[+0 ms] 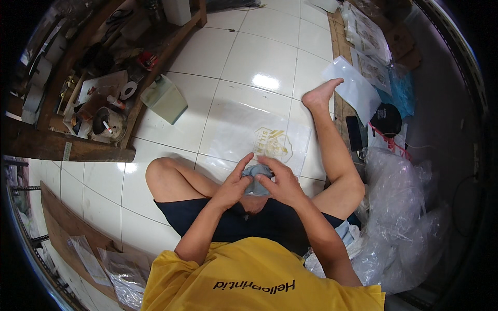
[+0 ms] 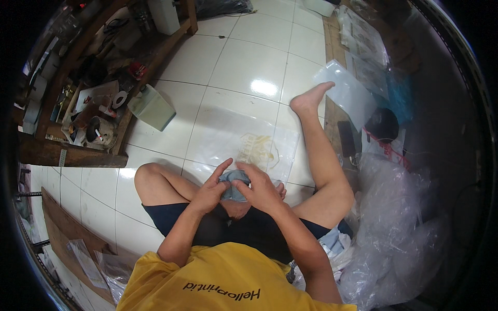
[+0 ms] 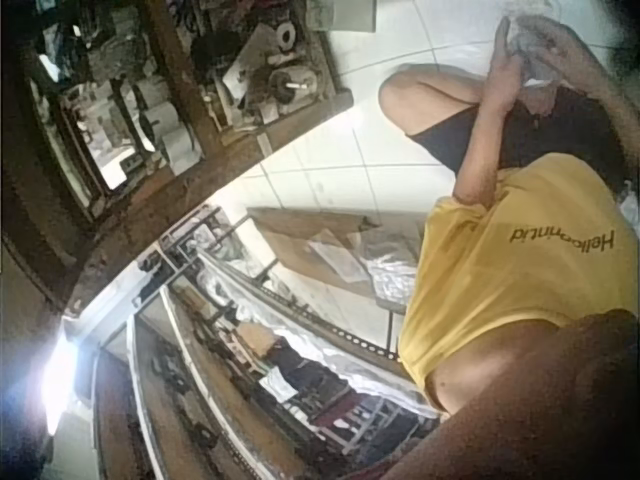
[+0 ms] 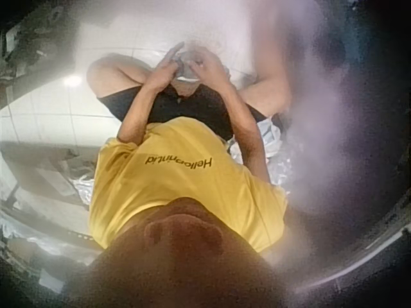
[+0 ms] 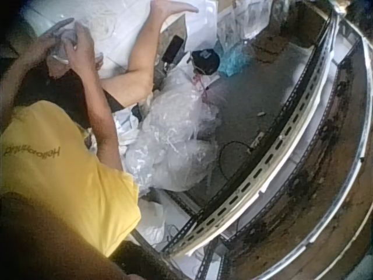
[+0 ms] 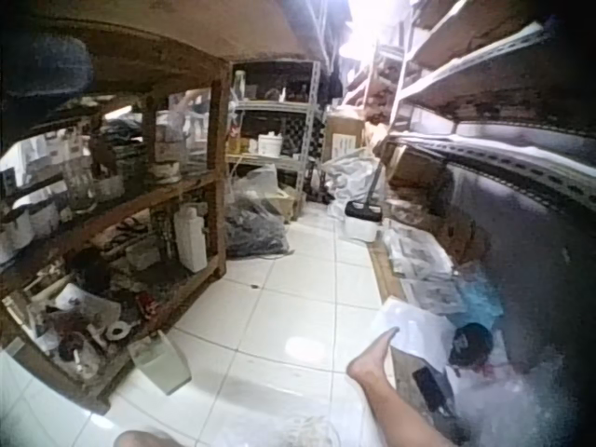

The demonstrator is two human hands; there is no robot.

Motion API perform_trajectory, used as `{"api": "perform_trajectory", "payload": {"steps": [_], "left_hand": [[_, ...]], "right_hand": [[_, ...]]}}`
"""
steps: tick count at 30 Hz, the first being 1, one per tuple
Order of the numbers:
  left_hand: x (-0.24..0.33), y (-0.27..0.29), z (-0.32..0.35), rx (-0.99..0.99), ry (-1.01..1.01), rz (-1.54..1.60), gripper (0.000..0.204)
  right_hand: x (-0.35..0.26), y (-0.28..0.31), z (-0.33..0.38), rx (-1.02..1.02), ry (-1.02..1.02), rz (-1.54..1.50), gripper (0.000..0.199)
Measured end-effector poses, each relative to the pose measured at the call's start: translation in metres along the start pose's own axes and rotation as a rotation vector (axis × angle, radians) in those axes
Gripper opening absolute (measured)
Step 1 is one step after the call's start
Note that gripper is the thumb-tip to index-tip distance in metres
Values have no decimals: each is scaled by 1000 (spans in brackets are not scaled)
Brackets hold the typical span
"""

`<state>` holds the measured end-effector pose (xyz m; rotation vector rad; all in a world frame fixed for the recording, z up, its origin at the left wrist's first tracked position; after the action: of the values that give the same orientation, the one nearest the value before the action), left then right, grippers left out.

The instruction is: The person sits on the floor and wipes a clear plastic sheet with a cloth, then folds the cloth and wipes the sheet again. The person then picks up a second plastic sheet with a yellow logo, places it on the floor, and wipes it with the cloth.

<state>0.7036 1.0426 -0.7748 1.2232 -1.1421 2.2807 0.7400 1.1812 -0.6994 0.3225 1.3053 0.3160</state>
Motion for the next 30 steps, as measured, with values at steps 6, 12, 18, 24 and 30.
{"api": "perform_trajectory", "payload": {"steps": [6, 12, 18, 24, 30], "left_hand": [[-16, 5, 1, 13, 74, -171, 66], [-26, 35, 0, 346, -161, -127, 51], [-4, 1, 9, 220, 160, 174, 27], [-40, 9, -4, 133, 74, 145, 19], [-39, 11, 0, 89, 159, 192, 24]], "right_hand": [[14, -5, 0, -89, -33, 94, 20], [71, -14, 2, 34, -170, -405, 17], [66, -23, 4, -49, -243, -619, 18], [75, -25, 5, 82, -116, -262, 25], [48, -26, 11, -80, -91, -322, 43]]}}
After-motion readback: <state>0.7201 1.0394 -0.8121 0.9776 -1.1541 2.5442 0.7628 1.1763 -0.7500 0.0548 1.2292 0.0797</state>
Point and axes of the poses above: each hand's wrist, its own z-axis away from the middle knuckle, its own y-axis out of the back of the hand, x = y × z, the point moved 6 cm from there along -z, towards the middle knuckle, and after that the axes turned 5 degrees about -x, right-handed, at the moved point
